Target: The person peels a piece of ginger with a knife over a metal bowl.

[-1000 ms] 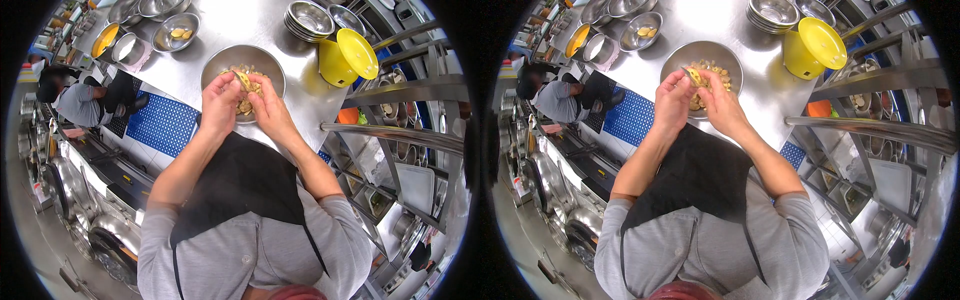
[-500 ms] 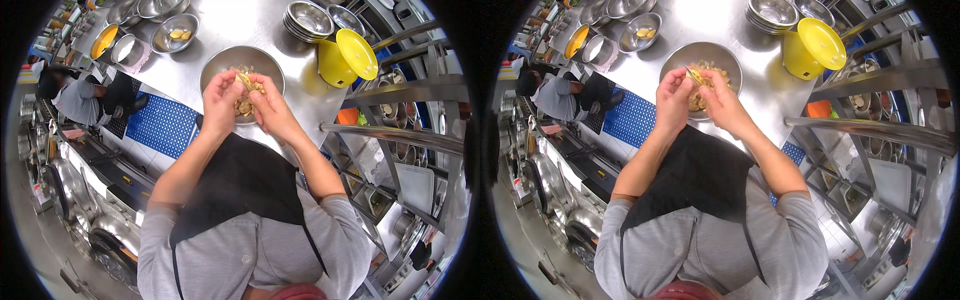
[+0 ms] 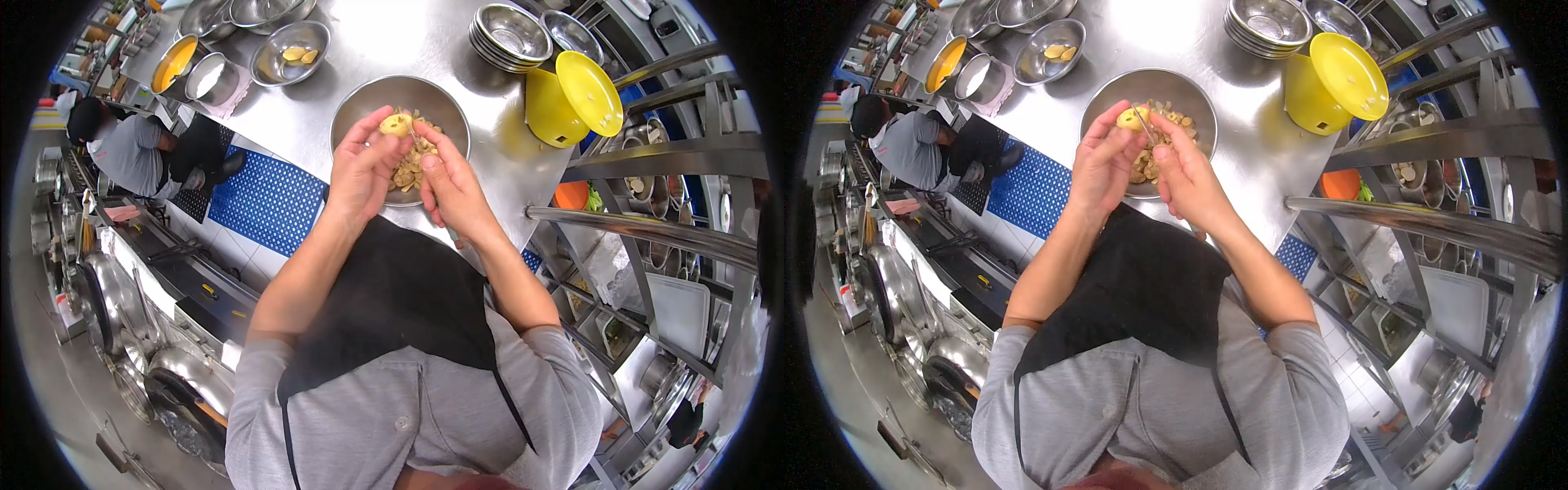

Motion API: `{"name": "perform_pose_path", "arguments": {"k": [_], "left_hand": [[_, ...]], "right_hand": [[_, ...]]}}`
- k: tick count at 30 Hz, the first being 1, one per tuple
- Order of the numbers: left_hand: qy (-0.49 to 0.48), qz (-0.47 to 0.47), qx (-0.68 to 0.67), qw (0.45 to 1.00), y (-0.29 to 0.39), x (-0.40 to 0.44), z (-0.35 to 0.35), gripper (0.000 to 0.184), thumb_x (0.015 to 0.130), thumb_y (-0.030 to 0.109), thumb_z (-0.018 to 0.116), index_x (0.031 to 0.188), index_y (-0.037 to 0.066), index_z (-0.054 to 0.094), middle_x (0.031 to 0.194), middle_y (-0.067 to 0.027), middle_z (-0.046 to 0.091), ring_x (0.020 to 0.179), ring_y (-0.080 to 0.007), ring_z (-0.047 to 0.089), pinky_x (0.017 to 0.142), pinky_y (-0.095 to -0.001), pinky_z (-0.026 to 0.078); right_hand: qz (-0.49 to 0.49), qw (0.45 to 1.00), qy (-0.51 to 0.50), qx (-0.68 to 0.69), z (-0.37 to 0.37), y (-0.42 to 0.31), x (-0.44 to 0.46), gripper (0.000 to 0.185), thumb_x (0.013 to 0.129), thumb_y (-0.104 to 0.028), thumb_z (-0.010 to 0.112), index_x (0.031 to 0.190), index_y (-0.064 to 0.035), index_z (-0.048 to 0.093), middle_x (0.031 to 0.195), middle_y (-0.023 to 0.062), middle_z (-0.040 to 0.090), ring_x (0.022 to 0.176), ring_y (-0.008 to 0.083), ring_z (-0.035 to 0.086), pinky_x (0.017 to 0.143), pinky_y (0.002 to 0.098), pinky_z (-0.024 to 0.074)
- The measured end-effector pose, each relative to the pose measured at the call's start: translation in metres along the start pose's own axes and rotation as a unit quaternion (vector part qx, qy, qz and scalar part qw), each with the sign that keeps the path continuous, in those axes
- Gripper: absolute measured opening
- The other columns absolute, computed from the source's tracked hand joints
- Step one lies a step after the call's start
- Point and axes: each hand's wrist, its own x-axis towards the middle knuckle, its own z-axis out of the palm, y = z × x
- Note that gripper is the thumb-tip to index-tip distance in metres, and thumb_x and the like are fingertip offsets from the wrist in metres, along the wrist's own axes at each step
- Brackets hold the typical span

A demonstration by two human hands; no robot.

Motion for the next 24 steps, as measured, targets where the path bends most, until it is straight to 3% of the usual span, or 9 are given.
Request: {"name": "perform_pose_path", "arguments": {"k": [2,5,8,10,12,22,24], "left_hand": [[-0.003,-0.036,-0.061,0.997,0.002,0.003,-0.005,0.031,0.099,0.007,0.061,0.129,0.0,0.056,0.123,-0.0145,0.062,0.109,-0.0248,0.066,0.099,-0.0389,0.055],[0.003,-0.01,-0.034,0.999,0.0,0.001,0.0,0.03,0.1,0.009,0.061,0.127,-0.001,0.056,0.124,-0.0156,0.062,0.113,-0.026,0.065,0.1,-0.04,0.054],[0.004,-0.02,-0.036,0.999,0.0,0.001,0.001,0.031,0.099,0.009,0.061,0.128,-0.001,0.055,0.124,-0.016,0.063,0.114,-0.0258,0.065,0.101,-0.0405,0.053],[0.004,-0.019,-0.026,0.999,0.0,-0.001,0.003,0.032,0.099,0.009,0.062,0.129,-0.002,0.055,0.123,-0.0156,0.063,0.113,-0.0252,0.064,0.101,-0.0397,0.053],[-0.004,-0.01,-0.02,1.0,0.0,-0.002,0.003,0.033,0.098,0.009,0.063,0.129,-0.002,0.056,0.123,-0.0149,0.064,0.113,-0.0242,0.064,0.102,-0.0385,0.053],[-0.03,0.042,0.053,0.997,0.002,-0.002,-0.001,0.035,0.096,0.007,0.065,0.129,-0.003,0.058,0.124,-0.0126,0.065,0.112,-0.0191,0.064,0.102,-0.0342,0.05],[-0.028,0.05,0.056,0.997,0.001,-0.001,-0.001,0.033,0.096,0.005,0.065,0.127,-0.004,0.059,0.122,-0.0123,0.066,0.111,-0.0186,0.064,0.101,-0.0333,0.05]], "right_hand": [[-0.02,0.999,0.018,-0.017,0.005,-0.005,-0.001,0.046,0.108,-0.023,0.041,0.153,-0.0135,0.036,0.065,0.0002,0.049,0.047,0.0059,0.044,0.042,0.0223,0.0384],[-0.019,0.999,0.015,-0.037,0.005,-0.002,-0.004,0.048,0.106,-0.021,0.044,0.153,-0.0133,0.035,0.069,-0.0003,0.049,0.051,0.0046,0.043,0.046,0.0225,0.0409],[-0.022,0.993,0.007,-0.114,0.007,-0.005,-0.006,0.05,0.105,-0.018,0.045,0.154,-0.0132,0.034,0.094,0.0103,0.066,0.071,0.0173,0.065,0.066,0.0311,0.0544],[-0.095,0.982,0.048,-0.158,0.01,0.011,-0.001,0.05,0.106,-0.016,0.045,0.155,-0.0163,0.035,0.077,0.0033,0.057,0.061,0.0103,0.054,0.056,0.0274,0.0461],[-0.133,0.972,0.068,-0.184,0.011,0.017,0.0,0.051,0.106,-0.014,0.045,0.155,-0.0178,0.035,0.07,0.0002,0.053,0.056,0.0072,0.049,0.053,0.0262,0.0424],[-0.138,0.968,0.053,-0.204,0.012,0.008,-0.006,0.054,0.105,-0.014,0.046,0.157,-0.0175,0.032,0.073,0.0013,0.053,0.058,0.0086,0.048,0.055,0.0277,0.0421],[-0.13,0.969,0.044,-0.206,0.011,0.005,-0.006,0.053,0.104,-0.013,0.046,0.155,-0.0146,0.032,0.099,0.0076,0.051,0.084,0.0201,0.047,0.073,0.0341,0.0416]]}}
